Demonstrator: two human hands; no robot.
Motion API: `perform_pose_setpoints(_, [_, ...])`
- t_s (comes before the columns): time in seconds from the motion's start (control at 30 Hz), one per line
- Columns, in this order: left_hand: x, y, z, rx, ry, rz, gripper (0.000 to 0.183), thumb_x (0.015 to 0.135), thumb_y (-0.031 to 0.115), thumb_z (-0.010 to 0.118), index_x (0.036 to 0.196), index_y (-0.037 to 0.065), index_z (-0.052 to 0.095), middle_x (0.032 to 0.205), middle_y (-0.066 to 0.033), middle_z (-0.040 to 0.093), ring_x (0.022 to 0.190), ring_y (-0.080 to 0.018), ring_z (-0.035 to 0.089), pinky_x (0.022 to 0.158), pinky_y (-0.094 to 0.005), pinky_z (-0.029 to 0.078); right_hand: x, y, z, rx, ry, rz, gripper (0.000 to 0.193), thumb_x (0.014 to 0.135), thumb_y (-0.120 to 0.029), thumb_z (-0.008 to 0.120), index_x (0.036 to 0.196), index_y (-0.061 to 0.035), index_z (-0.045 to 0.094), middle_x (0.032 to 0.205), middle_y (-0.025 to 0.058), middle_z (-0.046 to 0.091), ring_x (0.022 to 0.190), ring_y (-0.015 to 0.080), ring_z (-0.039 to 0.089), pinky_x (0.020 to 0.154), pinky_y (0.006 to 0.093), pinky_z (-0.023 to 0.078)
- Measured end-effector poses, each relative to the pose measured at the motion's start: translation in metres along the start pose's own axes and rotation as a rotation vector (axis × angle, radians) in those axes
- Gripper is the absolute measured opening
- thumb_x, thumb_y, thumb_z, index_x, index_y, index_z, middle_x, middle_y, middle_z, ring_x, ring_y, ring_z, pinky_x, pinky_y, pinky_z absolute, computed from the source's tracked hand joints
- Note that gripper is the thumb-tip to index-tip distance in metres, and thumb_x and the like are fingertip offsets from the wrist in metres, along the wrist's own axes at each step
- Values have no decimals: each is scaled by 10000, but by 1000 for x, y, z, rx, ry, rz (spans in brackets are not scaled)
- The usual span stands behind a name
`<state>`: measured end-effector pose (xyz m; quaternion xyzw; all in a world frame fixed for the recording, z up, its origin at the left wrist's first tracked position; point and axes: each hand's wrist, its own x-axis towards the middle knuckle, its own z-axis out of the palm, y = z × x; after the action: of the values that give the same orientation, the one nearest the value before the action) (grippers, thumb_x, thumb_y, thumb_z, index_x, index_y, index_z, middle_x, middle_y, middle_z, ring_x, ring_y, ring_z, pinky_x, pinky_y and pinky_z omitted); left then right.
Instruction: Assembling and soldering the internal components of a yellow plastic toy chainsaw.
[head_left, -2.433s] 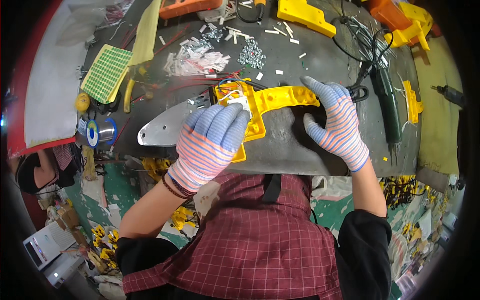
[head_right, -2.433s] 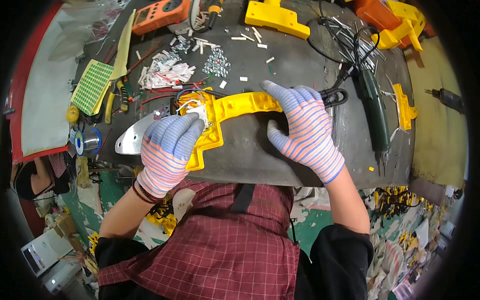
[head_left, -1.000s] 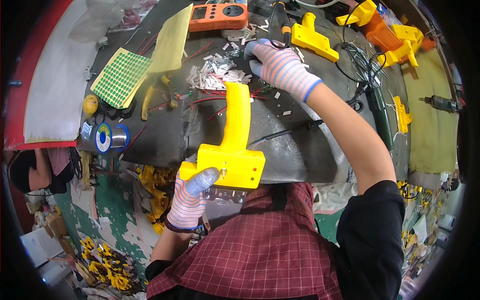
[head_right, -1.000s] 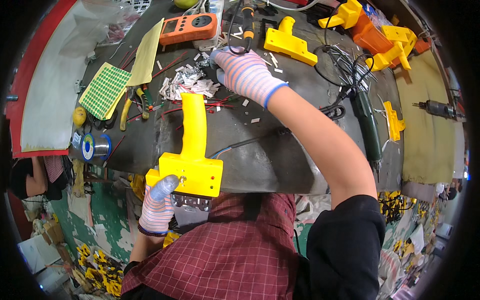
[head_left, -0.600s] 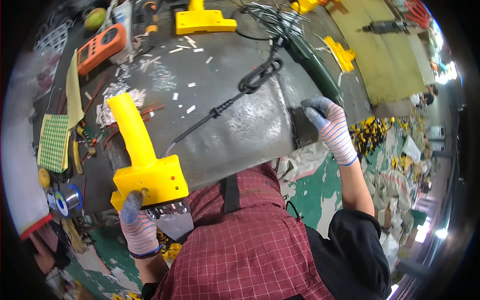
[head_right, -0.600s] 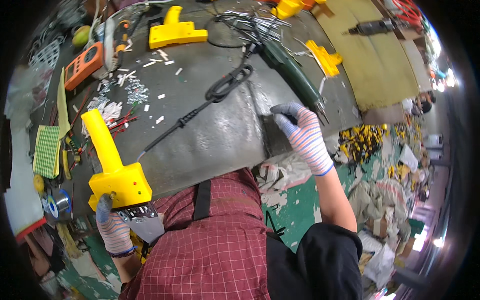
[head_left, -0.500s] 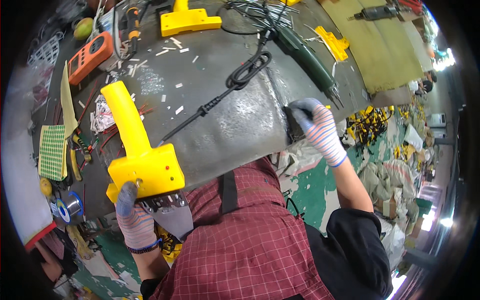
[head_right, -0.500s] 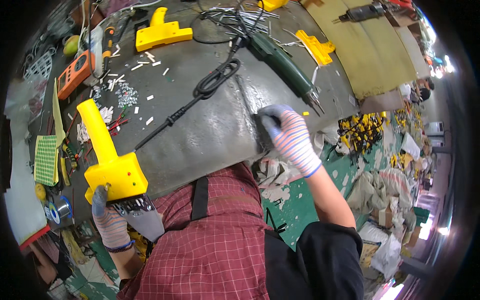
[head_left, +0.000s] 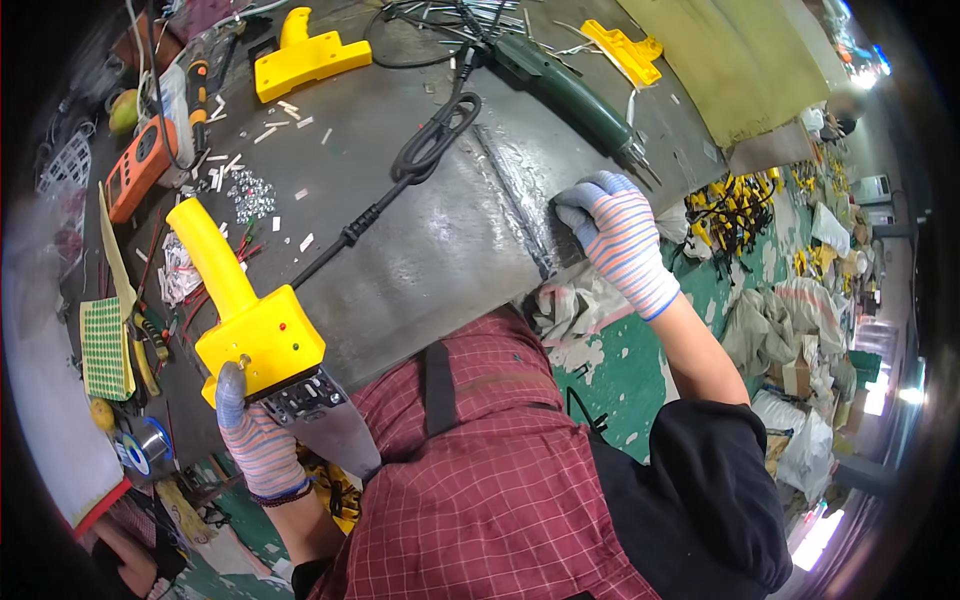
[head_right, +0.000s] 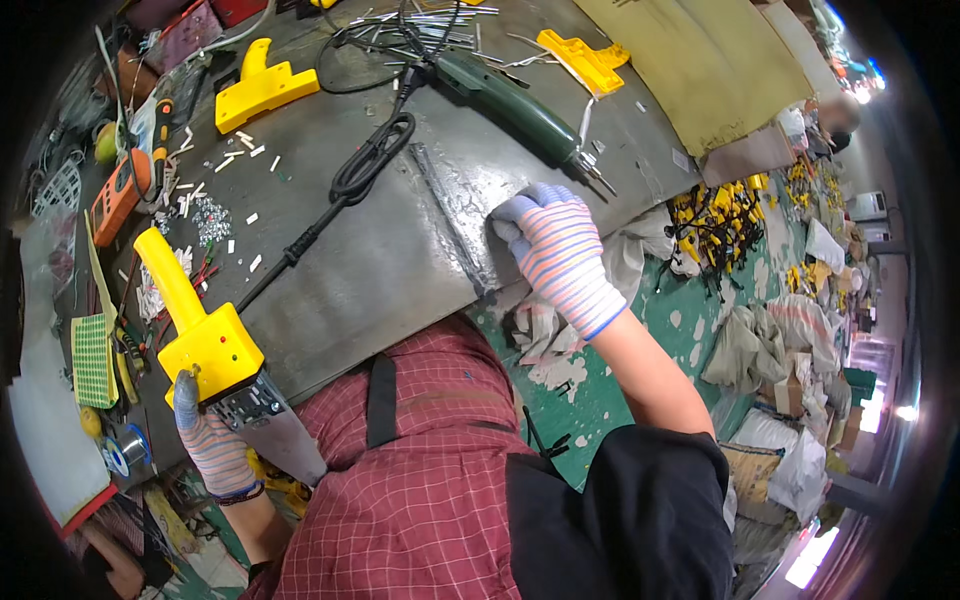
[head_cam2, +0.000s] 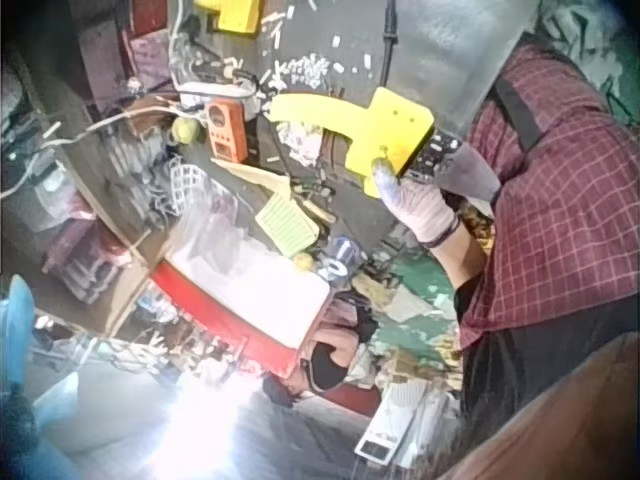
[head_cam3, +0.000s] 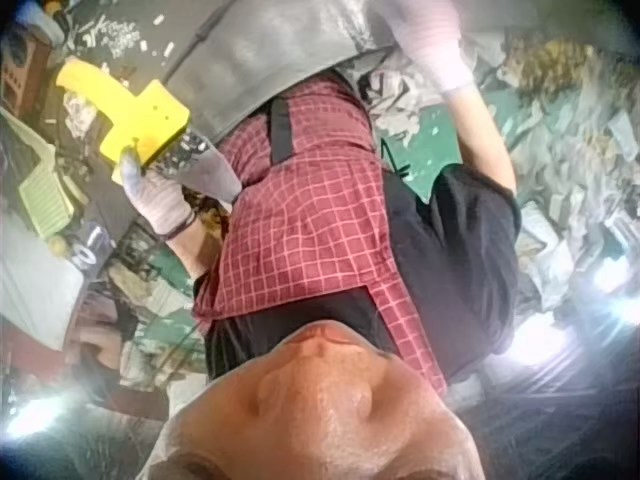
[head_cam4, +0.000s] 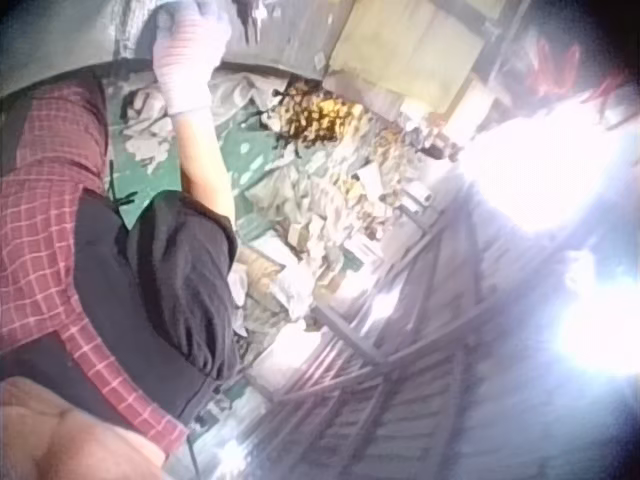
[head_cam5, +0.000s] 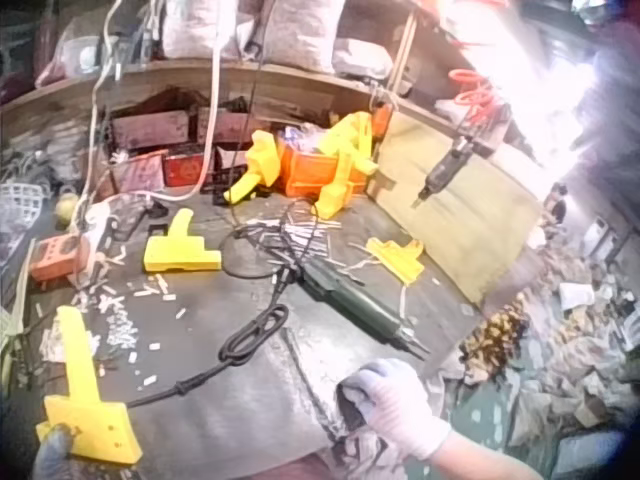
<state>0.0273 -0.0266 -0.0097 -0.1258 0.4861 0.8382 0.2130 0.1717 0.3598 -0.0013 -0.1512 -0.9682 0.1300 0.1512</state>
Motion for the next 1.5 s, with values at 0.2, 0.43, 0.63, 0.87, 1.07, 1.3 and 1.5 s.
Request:
perform_pose_setpoints(0.2, [-2,-1,-10,-54,-10,-4,475,879,271,696,1272,33,576,1256,-118,633,1161,-261,607,1005,-431,494,-13,19,-6,81,315,81,125,791,-102,706,911,-77,682,843,148,658,797,360,630,720,415,502])
perform_pose_setpoints(0.43, [0,1,-7,22,12,-24,520,880,325,695,1289,34,563,1249,-119,636,1116,-261,626,945,-418,523,-51,73,-18,598,557,697,164,857,-84,712,988,14,697,914,73,714,814,105,622,792,249,506])
perform_pose_setpoints(0.63, [-1,-2,-9,-7,39,-23,531,877,329,699,1290,25,560,1256,-130,629,1112,-264,626,941,-415,525,-49,91,-11,525,546,723,181,826,-107,740,967,1,707,885,60,718,771,106,628,776,254,511])
perform_pose_setpoints(0.87, [-2,0,-8,42,61,-13,537,871,327,706,1289,23,560,1261,-130,624,1118,-263,620,966,-414,509,-50,95,-9,607,516,762,196,820,-88,744,991,2,710,920,71,715,825,122,624,803,254,491])
perform_pose_setpoints(1.07, [-3,1,-5,51,87,-18,534,879,333,700,1293,28,557,1247,-125,631,1111,-256,623,962,-408,511,-50,94,-13,656,516,781,235,802,-109,757,1009,-6,713,906,50,706,797,111,604,750,237,466])
perform_pose_setpoints(1.3, [-5,1,1,65,106,-23,585,843,345,727,1308,41,545,1223,-117,644,1089,-261,639,937,-402,528,-45,97,-16,627,461,782,213,809,-105,742,1002,-21,718,879,21,697,748,82,570,688,231,448])
perform_pose_setpoints(1.5, [-6,-1,1,53,114,-13,615,844,343,721,1340,43,515,1260,-122,619,1110,-273,625,954,-419,517,-49,93,-14,613,488,762,211,823,-103,729,1017,-19,718,884,20,697,744,86,573,677,231,455])
